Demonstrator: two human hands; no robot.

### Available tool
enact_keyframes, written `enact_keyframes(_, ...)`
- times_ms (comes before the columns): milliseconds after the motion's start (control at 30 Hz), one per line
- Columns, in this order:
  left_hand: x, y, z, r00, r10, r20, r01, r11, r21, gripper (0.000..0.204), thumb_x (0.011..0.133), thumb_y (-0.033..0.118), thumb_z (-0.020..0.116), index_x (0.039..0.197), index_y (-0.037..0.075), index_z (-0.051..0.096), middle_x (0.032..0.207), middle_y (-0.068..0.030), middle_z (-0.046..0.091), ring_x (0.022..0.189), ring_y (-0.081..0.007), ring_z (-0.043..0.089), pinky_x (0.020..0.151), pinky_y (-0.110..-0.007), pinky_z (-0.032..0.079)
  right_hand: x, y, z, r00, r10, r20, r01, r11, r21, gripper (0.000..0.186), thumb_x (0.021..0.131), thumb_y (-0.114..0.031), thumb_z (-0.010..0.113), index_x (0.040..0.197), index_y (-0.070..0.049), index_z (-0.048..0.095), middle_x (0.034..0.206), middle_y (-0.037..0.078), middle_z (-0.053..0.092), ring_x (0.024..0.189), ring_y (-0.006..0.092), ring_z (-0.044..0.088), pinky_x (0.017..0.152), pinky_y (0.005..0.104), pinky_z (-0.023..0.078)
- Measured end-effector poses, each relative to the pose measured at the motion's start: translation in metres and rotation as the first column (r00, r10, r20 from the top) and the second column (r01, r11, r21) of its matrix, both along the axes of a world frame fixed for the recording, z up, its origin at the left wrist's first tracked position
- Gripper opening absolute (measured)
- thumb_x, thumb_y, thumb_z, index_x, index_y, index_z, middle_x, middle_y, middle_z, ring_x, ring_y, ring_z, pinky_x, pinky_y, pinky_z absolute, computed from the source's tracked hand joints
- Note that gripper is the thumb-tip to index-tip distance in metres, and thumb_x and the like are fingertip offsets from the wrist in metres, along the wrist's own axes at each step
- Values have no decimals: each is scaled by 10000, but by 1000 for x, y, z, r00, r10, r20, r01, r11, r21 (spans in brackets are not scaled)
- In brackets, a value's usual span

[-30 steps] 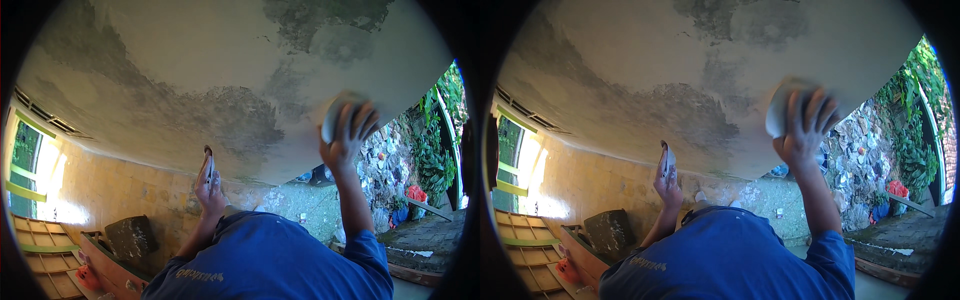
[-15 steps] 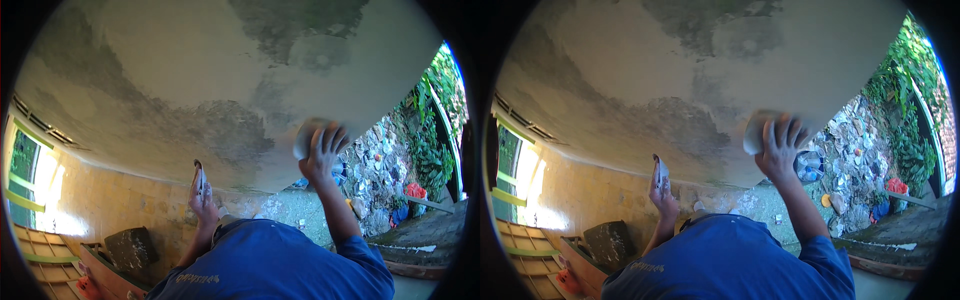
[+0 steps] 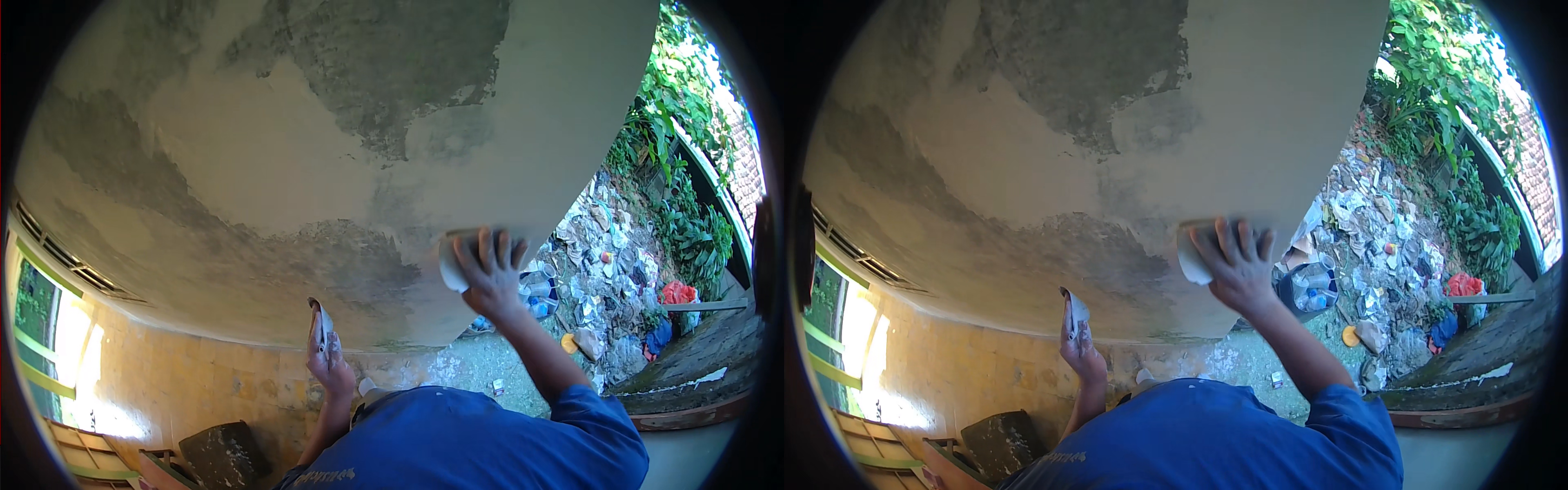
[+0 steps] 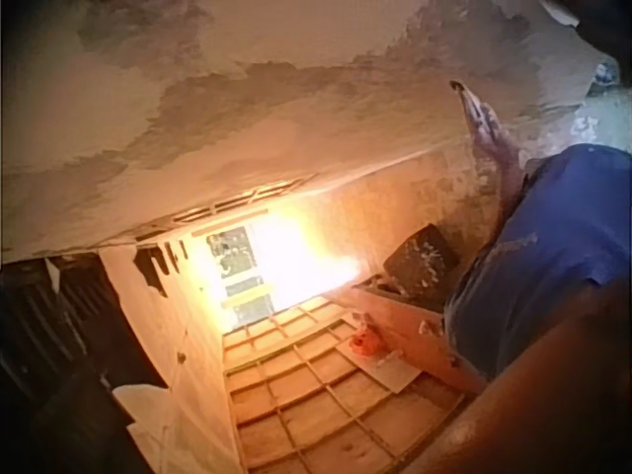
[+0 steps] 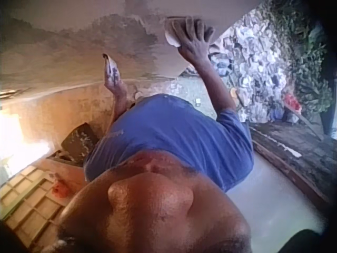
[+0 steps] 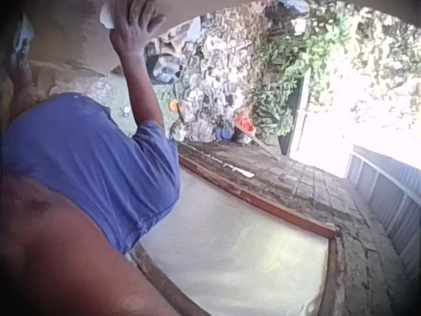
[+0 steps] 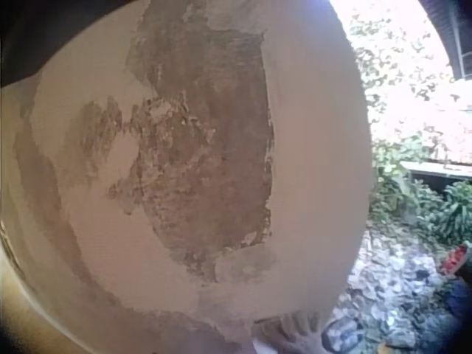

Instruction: The person sands a wall surface with a sanding sponge, then applies white filler to the wall using a putty knife.

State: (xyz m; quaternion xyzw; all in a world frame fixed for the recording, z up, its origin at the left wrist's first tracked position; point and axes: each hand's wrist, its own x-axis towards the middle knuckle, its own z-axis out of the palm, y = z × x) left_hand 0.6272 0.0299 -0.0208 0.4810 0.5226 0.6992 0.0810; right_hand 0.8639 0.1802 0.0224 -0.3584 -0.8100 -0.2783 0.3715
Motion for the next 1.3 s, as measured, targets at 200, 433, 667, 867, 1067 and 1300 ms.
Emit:
enact_keyframes(200, -3, 1, 1, 999, 3, 46, -4, 1000, 28, 395, 891, -18, 422, 1275, -107, 425, 1366, -232, 410, 1296, -318, 370, 1078, -412, 272, -5, 12, 101, 978, -47, -201, 69, 992, 101, 706, 669, -246, 672, 1341, -214, 458, 1494, 178, 195, 1400, 387, 14, 1061, 598, -60)
enact_keyframes(433, -8, -7, -11, 997, 11, 77, -11, 1000, 5, 406, 890, -13, 417, 1286, -102, 420, 1364, -230, 415, 1286, -301, 386, 1070, -393, 284, 2, -12, -42, 997, -52, -49, 48, 995, -91, 624, 637, -181, 634, 1253, -203, 540, 1394, 157, 334, 1388, 399, 64, 1064, 606, -60)
enact_keyframes(667, -9, -9, -12, 997, 17, 75, -15, 1000, -18, 405, 892, -23, 415, 1289, -99, 417, 1371, -215, 413, 1285, -290, 389, 1066, -388, 289, 2, 3, 85, 955, -58, -289, 61, 998, 2, 652, 711, -121, 575, 1344, -78, 424, 1480, 263, 146, 1379, 456, -26, 1046, 596, -91)
enact_keyframes(867, 0, -2, -2, 996, -19, 86, 19, 1000, 7, 406, 893, -18, 419, 1292, -94, 416, 1372, -215, 412, 1286, -285, 386, 1064, -386, 292, -16, -4, 45, 972, -89, -217, 84, 996, -31, 639, 657, -82, 573, 1278, -32, 434, 1385, 306, 251, 1280, 549, 169, 1010, 665, 67)
enact_keyframes(1067, 0, -8, -6, 995, -14, 103, 16, 1000, -23, 407, 898, 5, 429, 1294, -90, 419, 1359, -214, 428, 1263, -275, 414, 1049, -371, 311, 5, -23, -43, 994, -81, -67, 69, 985, -160, 639, 633, -168, 661, 1258, -227, 542, 1413, 126, 334, 1384, 349, 126, 1060, 628, -21)
enact_keyframes(1300, 1, -13, -3, 998, 10, 56, -8, 1000, -27, 402, 899, -2, 422, 1290, -94, 422, 1354, -207, 438, 1252, -271, 427, 1039, -363, 325, 6, -2, 81, 955, -132, -265, 124, 991, -45, 704, 700, -91, 595, 1362, -40, 359, 1478, 286, 111, 1380, 453, -19, 1028, 628, -92)
